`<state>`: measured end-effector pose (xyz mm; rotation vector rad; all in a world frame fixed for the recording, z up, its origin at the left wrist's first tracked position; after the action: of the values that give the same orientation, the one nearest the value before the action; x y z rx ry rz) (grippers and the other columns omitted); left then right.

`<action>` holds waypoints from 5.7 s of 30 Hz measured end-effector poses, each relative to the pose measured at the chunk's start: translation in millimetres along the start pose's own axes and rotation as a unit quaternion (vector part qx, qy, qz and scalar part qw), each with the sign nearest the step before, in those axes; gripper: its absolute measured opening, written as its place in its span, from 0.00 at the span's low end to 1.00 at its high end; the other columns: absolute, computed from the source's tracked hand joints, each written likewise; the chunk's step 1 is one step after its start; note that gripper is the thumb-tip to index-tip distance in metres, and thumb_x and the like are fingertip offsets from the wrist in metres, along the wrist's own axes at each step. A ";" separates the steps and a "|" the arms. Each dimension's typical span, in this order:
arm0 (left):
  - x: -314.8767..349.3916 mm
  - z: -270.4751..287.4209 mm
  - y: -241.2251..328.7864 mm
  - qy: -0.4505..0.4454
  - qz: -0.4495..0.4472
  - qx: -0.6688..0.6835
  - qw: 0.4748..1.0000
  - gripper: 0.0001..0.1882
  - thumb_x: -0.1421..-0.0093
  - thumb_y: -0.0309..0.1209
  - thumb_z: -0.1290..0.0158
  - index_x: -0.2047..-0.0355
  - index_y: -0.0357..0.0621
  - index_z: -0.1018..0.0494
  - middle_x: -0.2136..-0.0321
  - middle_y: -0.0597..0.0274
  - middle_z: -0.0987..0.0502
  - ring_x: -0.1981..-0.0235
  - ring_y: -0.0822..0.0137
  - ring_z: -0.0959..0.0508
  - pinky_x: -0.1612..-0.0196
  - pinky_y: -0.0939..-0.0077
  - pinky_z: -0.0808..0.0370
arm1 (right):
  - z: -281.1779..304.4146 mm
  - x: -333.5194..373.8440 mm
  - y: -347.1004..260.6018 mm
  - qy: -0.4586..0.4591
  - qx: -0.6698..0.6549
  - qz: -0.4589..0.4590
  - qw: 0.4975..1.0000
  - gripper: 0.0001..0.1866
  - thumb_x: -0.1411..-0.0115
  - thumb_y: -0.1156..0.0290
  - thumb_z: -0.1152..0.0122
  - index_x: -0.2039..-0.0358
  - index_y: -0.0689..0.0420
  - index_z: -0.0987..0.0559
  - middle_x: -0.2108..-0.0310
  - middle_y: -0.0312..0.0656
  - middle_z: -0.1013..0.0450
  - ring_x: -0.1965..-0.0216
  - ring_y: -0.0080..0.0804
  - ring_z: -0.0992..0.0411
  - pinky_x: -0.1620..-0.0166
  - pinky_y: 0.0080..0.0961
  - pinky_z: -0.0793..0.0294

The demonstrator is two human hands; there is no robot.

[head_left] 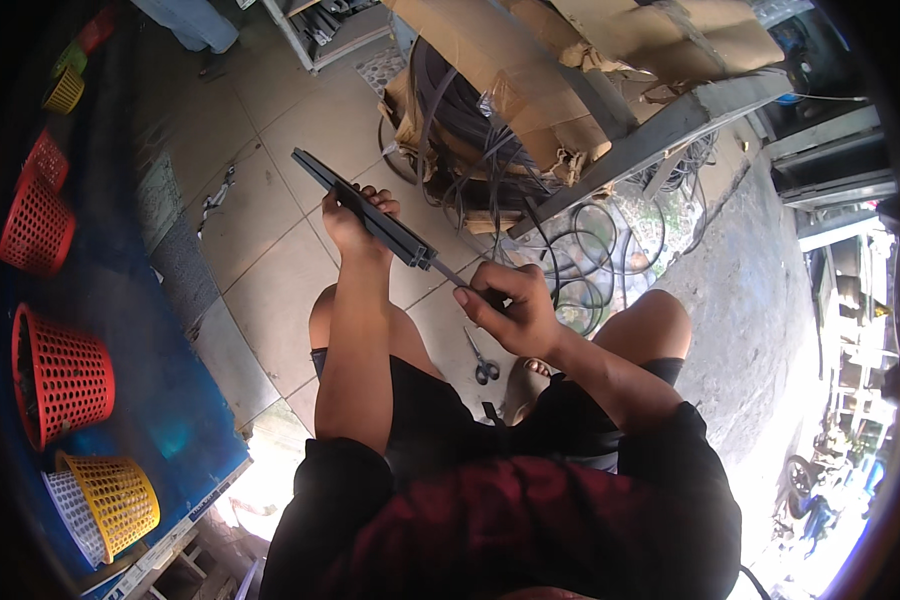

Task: The person sits on the floor and uses a utility knife to strip the plastic sheath from a long metal profile. They then stand, walk to a cutting machine, and cut the profile to length before placing it on a workbench.

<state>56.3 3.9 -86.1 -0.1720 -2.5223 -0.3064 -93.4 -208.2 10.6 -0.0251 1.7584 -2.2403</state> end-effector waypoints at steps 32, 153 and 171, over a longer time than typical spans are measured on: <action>17.8 -20.8 -11.1 0.019 -0.129 -0.045 0.990 0.17 0.28 0.46 0.58 0.66 0.47 0.39 0.76 0.61 0.34 0.74 0.65 0.34 0.74 0.73 0.33 | 6.7 -2.4 9.7 0.000 0.000 -0.031 1.000 0.17 0.30 0.68 0.33 0.75 0.59 0.26 0.86 0.38 0.39 0.83 0.27 0.42 0.77 0.31 0.41; 13.3 -17.5 4.9 0.020 -0.236 -0.353 0.905 0.24 0.31 0.42 0.33 0.52 0.38 0.34 0.69 0.54 0.24 0.80 0.60 0.23 0.78 0.61 0.21 | 9.0 18.5 14.2 -0.055 0.277 0.054 0.958 0.12 0.31 0.61 0.34 0.57 0.57 0.17 0.68 0.44 0.22 0.60 0.48 0.22 0.50 0.45 0.24; 6.0 -19.6 23.5 0.057 -0.275 -0.379 0.882 0.15 0.30 0.38 0.35 0.55 0.42 0.27 0.68 0.56 0.23 0.78 0.62 0.22 0.75 0.63 0.22 | -2.5 53.4 -21.5 -0.196 0.307 -0.026 0.931 0.08 0.38 0.67 0.37 0.63 0.58 0.18 0.77 0.48 0.20 0.75 0.51 0.18 0.69 0.46 0.20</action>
<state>66.4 21.9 -62.8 0.2672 -2.1510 -1.4789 -149.6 -214.0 21.7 -0.3603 0.8245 -2.5024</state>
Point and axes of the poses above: each hand's wrist, its own x-axis away from the middle knuckle, its own z-axis out of the back of the hand, y = z × x, the point moved 3 cm from there along -x, towards the middle knuckle
